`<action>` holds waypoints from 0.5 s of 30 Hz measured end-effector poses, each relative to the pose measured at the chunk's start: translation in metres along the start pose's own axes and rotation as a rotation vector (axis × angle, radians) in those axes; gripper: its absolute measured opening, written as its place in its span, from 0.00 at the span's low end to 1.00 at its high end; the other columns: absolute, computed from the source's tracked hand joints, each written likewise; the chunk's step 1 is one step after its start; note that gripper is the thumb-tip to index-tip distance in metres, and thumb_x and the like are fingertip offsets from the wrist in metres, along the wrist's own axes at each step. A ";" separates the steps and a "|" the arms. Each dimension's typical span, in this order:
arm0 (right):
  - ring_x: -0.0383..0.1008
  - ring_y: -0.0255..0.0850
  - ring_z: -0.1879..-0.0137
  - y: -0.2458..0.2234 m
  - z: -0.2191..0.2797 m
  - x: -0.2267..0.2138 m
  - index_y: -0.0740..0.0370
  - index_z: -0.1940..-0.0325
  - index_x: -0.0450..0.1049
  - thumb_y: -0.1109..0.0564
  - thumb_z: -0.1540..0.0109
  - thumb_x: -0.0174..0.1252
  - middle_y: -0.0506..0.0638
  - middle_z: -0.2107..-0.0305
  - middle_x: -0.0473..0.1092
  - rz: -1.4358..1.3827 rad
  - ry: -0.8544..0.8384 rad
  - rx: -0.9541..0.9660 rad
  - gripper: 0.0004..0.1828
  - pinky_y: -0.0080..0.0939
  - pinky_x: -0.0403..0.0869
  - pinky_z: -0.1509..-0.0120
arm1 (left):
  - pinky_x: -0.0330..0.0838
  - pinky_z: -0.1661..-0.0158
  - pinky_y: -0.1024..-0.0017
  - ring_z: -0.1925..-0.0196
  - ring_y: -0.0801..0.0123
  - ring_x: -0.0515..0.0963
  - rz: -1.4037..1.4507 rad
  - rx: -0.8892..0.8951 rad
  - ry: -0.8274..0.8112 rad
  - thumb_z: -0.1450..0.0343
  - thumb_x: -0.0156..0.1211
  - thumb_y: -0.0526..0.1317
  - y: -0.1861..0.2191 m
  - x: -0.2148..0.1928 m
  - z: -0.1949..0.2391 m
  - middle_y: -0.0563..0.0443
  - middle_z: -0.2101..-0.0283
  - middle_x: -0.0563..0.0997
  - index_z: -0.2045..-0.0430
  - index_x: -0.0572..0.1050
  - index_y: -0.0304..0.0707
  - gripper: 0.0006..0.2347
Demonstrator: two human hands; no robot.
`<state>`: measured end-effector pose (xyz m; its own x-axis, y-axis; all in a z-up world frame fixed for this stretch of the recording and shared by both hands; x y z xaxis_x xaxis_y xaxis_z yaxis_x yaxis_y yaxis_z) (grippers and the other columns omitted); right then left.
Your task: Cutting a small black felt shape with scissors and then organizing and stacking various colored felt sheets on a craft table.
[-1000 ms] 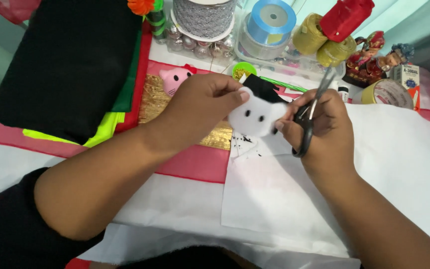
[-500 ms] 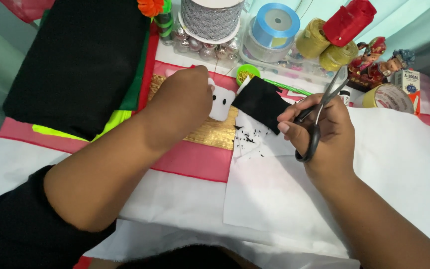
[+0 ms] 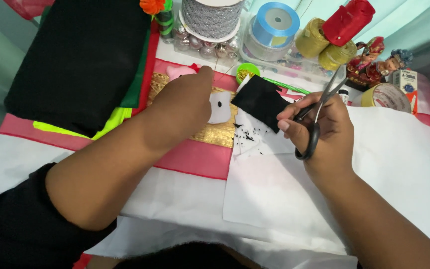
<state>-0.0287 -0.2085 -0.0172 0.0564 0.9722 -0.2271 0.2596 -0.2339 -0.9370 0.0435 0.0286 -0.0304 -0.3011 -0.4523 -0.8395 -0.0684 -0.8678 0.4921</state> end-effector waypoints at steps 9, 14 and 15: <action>0.74 0.39 0.63 -0.001 -0.001 0.002 0.60 0.54 0.65 0.65 0.41 0.65 0.58 0.65 0.75 -0.007 -0.004 -0.010 0.18 0.34 0.74 0.60 | 0.72 0.74 0.50 0.66 0.43 0.81 -0.247 0.095 0.153 0.35 0.50 0.27 -0.012 0.007 0.008 0.40 0.67 0.81 0.56 0.71 0.38 0.14; 0.73 0.40 0.64 -0.001 -0.002 -0.003 0.60 0.53 0.63 0.66 0.40 0.65 0.59 0.65 0.75 -0.008 0.006 -0.029 0.19 0.35 0.74 0.61 | 0.79 0.64 0.58 0.60 0.55 0.83 -0.556 0.204 0.147 0.30 0.50 0.32 -0.015 -0.047 0.066 0.50 0.64 0.81 0.59 0.75 0.47 0.10; 0.73 0.40 0.64 -0.002 -0.003 -0.004 0.60 0.53 0.63 0.66 0.40 0.65 0.60 0.65 0.75 -0.015 0.009 -0.028 0.18 0.34 0.74 0.61 | 0.77 0.67 0.49 0.60 0.45 0.82 -0.536 0.102 0.255 0.31 0.52 0.39 -0.012 -0.064 0.085 0.46 0.62 0.81 0.55 0.77 0.52 0.12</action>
<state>-0.0267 -0.2115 -0.0135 0.0611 0.9757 -0.2103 0.2874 -0.2189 -0.9324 -0.0169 0.0853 0.0365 0.0376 -0.0032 -0.9993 -0.2424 -0.9702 -0.0060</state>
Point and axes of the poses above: each hand's wrist, its own z-axis away from the middle knuckle, its own x-axis out of the palm, y = z × x, the point moved 1 cm from there along -z, towards the middle knuckle
